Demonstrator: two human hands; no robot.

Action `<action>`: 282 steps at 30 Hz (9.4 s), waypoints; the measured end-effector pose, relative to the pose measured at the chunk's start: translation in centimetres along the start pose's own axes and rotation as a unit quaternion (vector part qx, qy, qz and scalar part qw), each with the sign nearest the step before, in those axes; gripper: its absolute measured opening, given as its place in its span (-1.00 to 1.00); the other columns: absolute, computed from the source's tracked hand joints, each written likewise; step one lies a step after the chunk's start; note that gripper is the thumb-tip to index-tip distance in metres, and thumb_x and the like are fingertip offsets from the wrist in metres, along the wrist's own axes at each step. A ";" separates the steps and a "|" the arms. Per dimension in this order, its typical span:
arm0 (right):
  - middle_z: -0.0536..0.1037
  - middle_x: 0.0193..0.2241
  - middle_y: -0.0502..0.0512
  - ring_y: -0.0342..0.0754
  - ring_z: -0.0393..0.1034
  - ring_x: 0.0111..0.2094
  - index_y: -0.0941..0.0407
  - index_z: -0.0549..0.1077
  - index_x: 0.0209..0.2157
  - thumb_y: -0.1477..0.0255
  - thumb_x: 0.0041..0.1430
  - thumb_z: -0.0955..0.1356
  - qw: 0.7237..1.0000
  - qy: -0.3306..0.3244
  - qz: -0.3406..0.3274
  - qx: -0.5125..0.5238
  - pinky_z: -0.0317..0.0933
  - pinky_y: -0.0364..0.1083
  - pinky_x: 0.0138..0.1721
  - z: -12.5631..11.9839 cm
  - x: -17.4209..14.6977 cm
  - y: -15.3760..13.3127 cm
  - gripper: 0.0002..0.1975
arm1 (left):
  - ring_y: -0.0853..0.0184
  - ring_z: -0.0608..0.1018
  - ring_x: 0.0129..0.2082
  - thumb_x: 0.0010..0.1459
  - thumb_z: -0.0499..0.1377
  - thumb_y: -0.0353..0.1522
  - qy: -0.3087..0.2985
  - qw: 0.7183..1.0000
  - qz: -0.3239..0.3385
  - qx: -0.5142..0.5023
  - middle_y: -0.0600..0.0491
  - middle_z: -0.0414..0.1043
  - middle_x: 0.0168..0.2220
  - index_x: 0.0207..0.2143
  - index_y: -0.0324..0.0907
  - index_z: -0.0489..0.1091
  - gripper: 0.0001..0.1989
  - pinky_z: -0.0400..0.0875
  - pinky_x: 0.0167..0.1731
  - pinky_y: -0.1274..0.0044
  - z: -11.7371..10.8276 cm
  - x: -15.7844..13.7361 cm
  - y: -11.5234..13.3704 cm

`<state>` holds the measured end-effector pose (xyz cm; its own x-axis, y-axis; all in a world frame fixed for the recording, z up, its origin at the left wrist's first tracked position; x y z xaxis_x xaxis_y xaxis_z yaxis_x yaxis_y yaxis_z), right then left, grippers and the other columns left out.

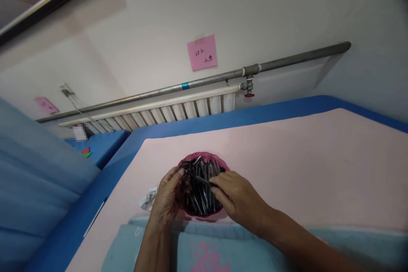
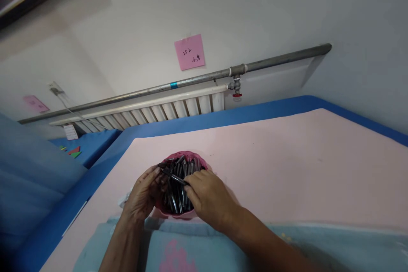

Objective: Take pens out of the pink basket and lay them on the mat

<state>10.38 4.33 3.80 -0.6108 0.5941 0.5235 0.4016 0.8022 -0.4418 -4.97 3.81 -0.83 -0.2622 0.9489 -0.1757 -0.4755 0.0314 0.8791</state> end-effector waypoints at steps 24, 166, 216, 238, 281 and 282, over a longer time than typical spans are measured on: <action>0.45 -0.51 -0.02 -0.14 0.30 -0.48 0.11 0.43 -0.36 0.47 0.17 0.19 0.951 -0.080 0.159 0.254 0.18 -0.16 -0.48 1.1 -0.1 0.8 -0.80 | 0.55 0.36 -0.63 -0.26 0.35 -0.40 0.007 1.000 0.006 -0.020 0.14 0.35 -0.61 -0.47 -0.27 0.43 -0.77 0.25 -0.61 0.70 -0.2 -0.5 1.0; 0.46 -0.44 0.02 -0.10 0.30 -0.41 0.10 0.38 -0.40 0.45 0.10 0.19 0.977 -0.023 0.206 0.050 0.12 -0.14 -0.39 -0.6 1.2 2.8 -0.85 | 0.44 0.38 -0.57 -0.06 0.18 -0.19 0.073 0.970 0.053 0.225 0.14 0.31 -0.57 -0.47 -0.20 0.32 -0.76 0.27 -0.54 0.58 -1.3 -1.7 2.4; 0.43 -0.37 0.08 -0.05 0.28 -0.28 0.12 0.39 -0.39 0.48 0.10 0.21 0.987 0.053 0.152 0.027 0.15 -0.07 -0.24 -3.0 1.5 4.5 -0.86 | 0.29 0.53 -0.34 -0.05 0.23 -0.31 0.015 1.000 0.026 0.009 0.02 0.44 -0.37 -0.28 -0.20 0.35 -0.75 0.47 -0.39 0.45 1.0 -1.7 0.9; 0.42 -0.20 0.19 0.01 0.23 -0.25 0.14 0.46 -0.25 0.58 0.00 0.22 0.967 -0.111 0.155 -0.170 0.09 -0.03 -0.21 1.2 1.2 5.6 -0.72 | 0.29 0.52 -0.37 -0.04 0.22 -0.33 0.036 0.999 0.009 0.010 0.03 0.42 -0.39 -0.23 -0.15 0.36 -0.73 0.48 -0.48 0.46 1.1 -1.7 0.5; 0.55 -0.37 0.00 -0.09 0.43 -0.31 0.04 0.52 -0.30 0.45 0.09 0.25 0.950 0.117 0.158 0.244 0.31 -0.09 -0.22 -0.8 0.7 1.8 -0.79 | 0.35 0.56 -0.31 0.00 0.19 -0.49 0.040 0.983 -0.009 -0.177 0.03 0.53 -0.35 -0.35 -0.23 0.39 -0.90 0.44 -0.21 0.44 2.0 -1.4 -1.0; 0.55 -0.37 0.01 -0.09 0.43 -0.30 0.04 0.51 -0.30 0.45 0.10 0.25 0.949 0.120 0.157 0.245 0.31 -0.09 -0.23 -0.8 0.6 1.8 -0.79 | 0.35 0.56 -0.32 0.00 0.18 -0.49 0.044 0.983 -0.011 -0.179 0.03 0.53 -0.35 -0.36 -0.23 0.39 -0.90 0.44 -0.21 0.44 2.0 -1.4 -1.0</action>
<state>11.26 6.18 3.94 -0.3167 0.8434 0.4340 0.1369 0.4934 -0.8590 -2.44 3.03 -0.62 -0.3118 0.9182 -0.2444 -0.7433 -0.0755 0.6647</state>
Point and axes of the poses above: each hand's wrist, its own x-axis towards the middle knuckle, its own z-axis out of the palm, y = z × x, the point moved 8 cm from there along x, towards the middle knuckle
